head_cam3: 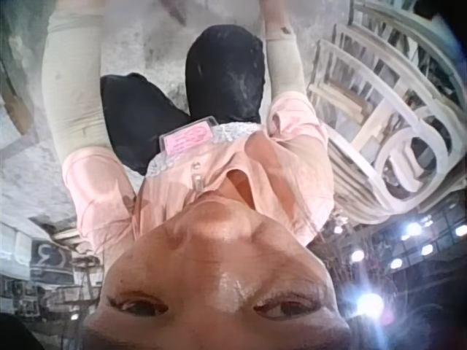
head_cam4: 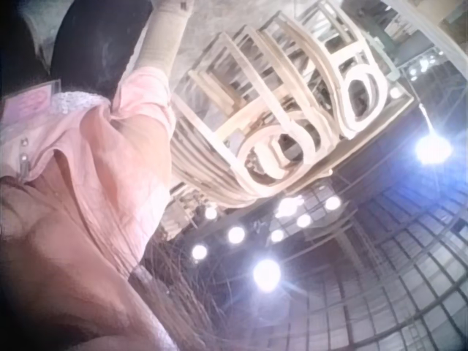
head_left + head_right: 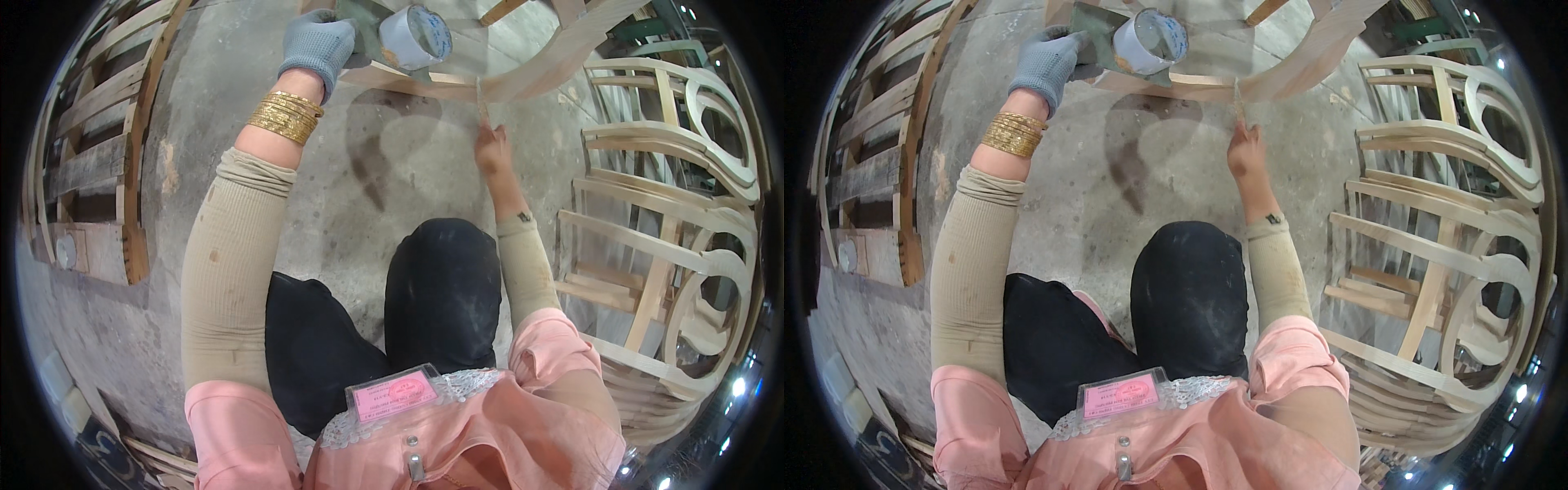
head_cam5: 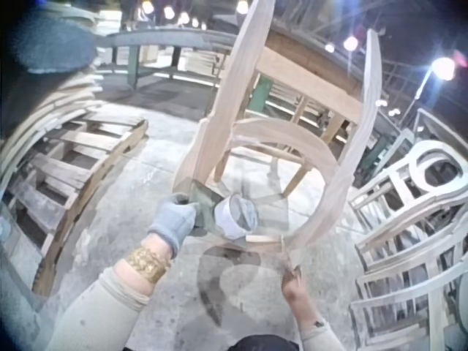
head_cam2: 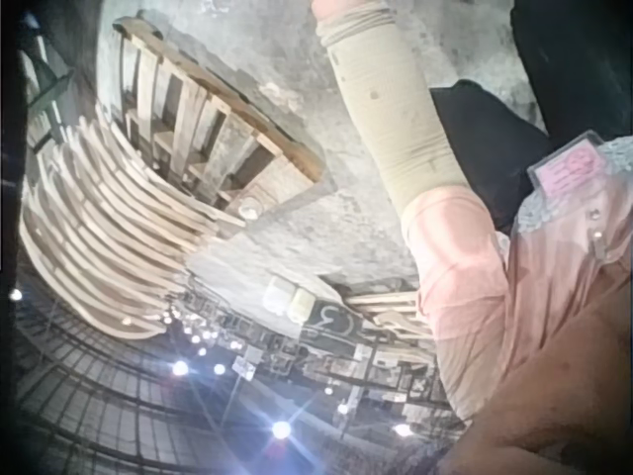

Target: The person paints a wooden chair frame using a brush and a small container of light-colored paint. They dip the brush into the container and apply the paint to various parts of the chair frame, moving around to access different sections.

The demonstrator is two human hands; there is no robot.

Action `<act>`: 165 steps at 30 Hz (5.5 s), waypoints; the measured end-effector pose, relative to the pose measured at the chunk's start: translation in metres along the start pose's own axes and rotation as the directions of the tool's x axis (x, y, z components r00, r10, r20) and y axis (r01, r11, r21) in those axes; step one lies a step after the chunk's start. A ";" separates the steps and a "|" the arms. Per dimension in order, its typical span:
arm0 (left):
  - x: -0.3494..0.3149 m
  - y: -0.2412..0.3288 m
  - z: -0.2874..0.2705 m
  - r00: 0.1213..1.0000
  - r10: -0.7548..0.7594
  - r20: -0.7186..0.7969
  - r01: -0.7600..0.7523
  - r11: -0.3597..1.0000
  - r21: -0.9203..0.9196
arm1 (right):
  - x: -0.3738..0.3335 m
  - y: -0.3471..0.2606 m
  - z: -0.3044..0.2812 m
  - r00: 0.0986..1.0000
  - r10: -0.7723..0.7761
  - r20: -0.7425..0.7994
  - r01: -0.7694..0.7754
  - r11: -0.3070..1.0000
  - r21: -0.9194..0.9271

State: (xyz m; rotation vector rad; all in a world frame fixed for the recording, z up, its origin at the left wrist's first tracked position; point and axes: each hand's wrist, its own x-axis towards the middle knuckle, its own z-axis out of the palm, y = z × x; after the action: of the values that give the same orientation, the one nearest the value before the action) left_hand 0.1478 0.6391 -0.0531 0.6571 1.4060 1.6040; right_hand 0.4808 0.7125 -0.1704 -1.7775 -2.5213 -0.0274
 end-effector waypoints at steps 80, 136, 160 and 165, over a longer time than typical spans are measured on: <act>-0.437 0.450 -0.334 0.569 -0.354 -0.742 -0.081 0.874 -0.479 | -0.128 -0.548 -0.608 0.182 -0.920 0.348 0.109 0.371 0.922; -0.336 0.519 -0.920 0.727 -0.592 -0.347 0.351 0.756 -0.553 | -0.143 -1.123 -0.657 0.309 -0.602 0.736 0.192 0.798 0.572; -0.291 0.623 -1.185 0.817 -0.482 -0.318 0.386 0.865 -0.319 | -0.118 -1.166 -0.776 0.836 -0.232 0.498 -0.310 0.549 0.776; -0.255 0.634 -1.273 0.748 -0.602 -0.280 0.555 0.798 -0.235 | -0.118 -1.218 -0.806 0.833 -0.047 0.550 -0.389 0.657 0.646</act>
State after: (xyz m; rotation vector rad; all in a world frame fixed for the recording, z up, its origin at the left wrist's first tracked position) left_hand -0.9687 -0.1994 0.3176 -0.1691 1.5313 1.3130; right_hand -0.5977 0.1534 0.6493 -1.7565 -2.0411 1.4749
